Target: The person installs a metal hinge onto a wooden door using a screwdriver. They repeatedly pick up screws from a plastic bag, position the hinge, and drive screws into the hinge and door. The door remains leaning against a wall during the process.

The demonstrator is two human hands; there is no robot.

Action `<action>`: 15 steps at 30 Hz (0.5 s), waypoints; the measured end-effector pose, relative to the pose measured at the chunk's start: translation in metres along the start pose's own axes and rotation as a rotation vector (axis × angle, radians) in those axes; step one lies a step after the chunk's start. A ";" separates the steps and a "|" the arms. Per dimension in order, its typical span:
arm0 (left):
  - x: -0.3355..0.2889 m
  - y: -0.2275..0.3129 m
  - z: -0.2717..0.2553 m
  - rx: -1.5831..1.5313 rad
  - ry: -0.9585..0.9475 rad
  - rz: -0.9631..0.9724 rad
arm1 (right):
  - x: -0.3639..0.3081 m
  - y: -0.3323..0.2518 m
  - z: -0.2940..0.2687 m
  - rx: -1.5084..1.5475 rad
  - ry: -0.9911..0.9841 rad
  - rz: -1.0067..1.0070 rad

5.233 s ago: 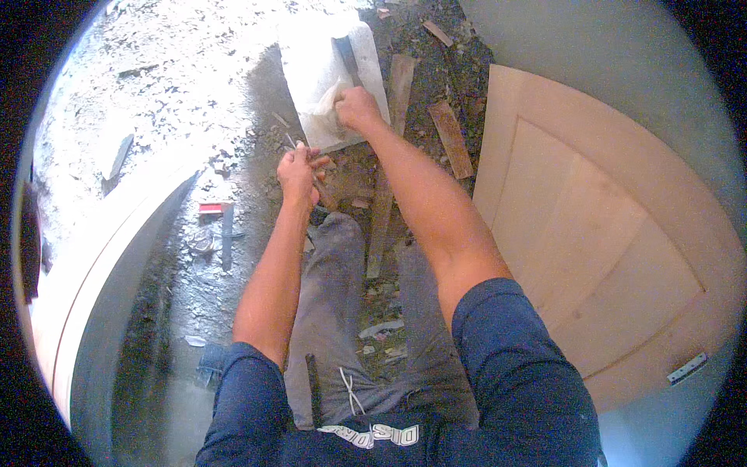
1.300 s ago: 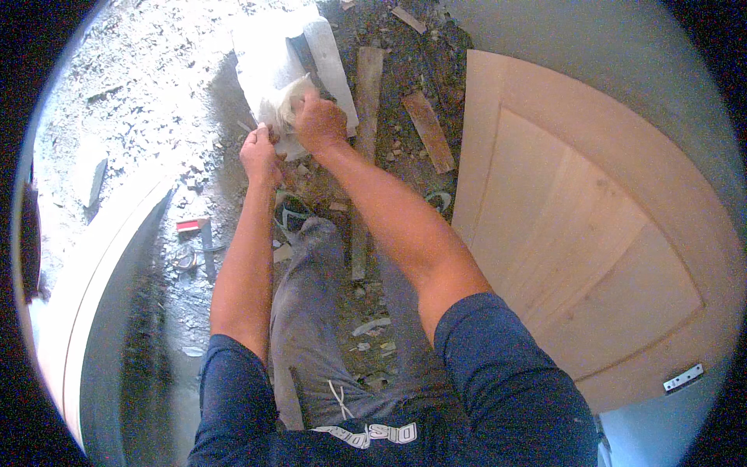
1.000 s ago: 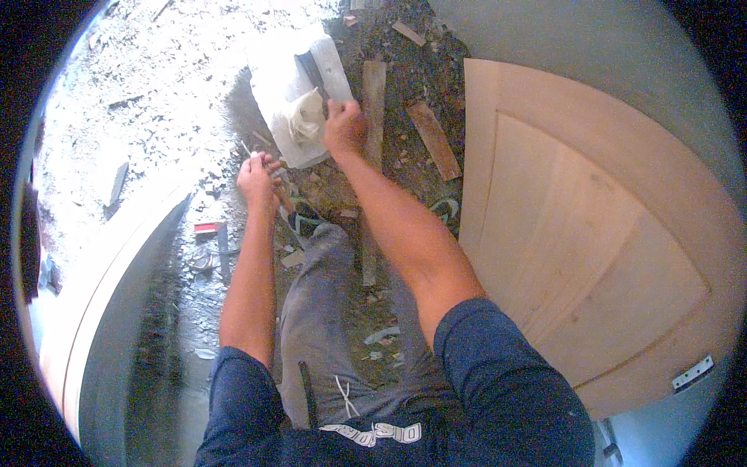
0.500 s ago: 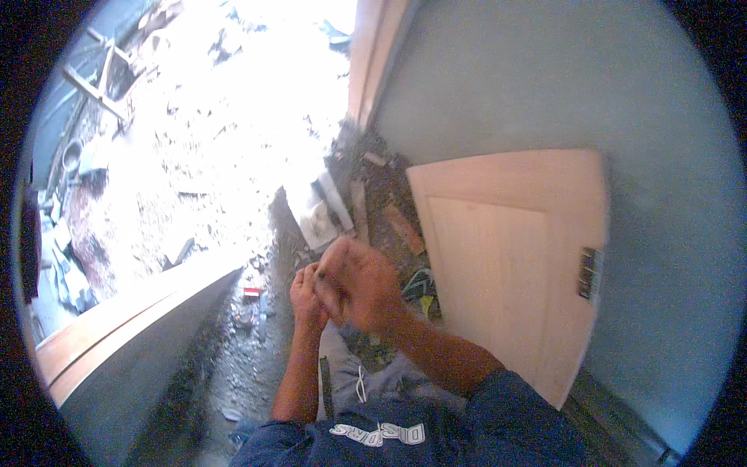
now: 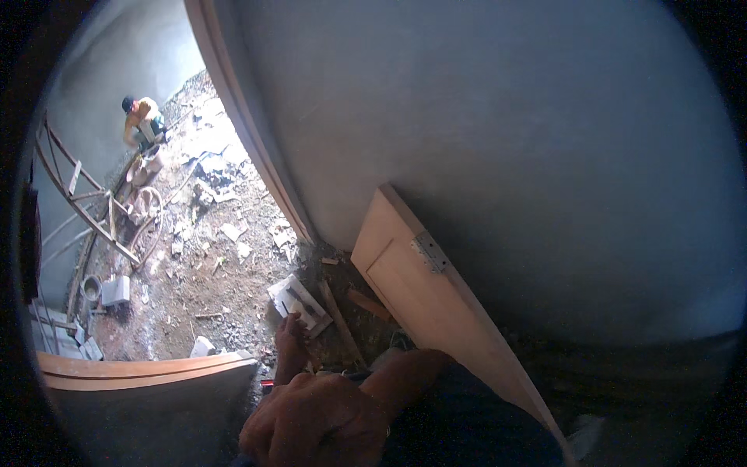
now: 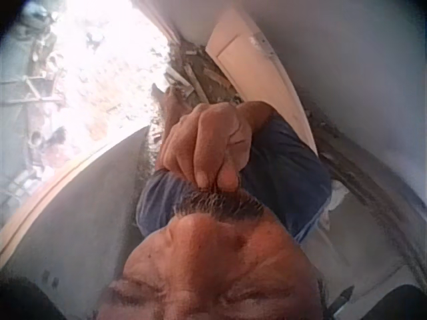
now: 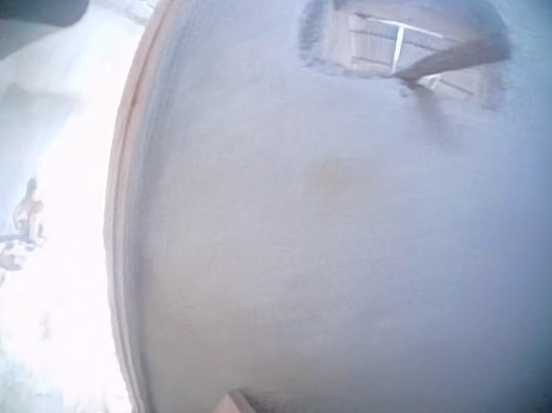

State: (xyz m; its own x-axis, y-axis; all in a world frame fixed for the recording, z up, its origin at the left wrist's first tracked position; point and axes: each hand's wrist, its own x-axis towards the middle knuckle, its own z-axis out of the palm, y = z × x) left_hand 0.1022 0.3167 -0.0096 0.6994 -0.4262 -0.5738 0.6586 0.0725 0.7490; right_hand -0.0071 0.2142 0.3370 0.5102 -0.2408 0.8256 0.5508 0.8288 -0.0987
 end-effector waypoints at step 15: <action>-0.059 -0.001 0.128 0.206 -0.123 0.126 | -0.111 -0.147 -0.086 -1.176 0.891 0.388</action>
State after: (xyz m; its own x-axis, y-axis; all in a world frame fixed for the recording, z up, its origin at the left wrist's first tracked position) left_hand 0.0244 0.2261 0.0659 0.7247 -0.5328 -0.4369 0.4899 -0.0475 0.8705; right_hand -0.0880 0.0760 0.2120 0.7246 -0.6826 0.0952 0.2702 0.1543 -0.9503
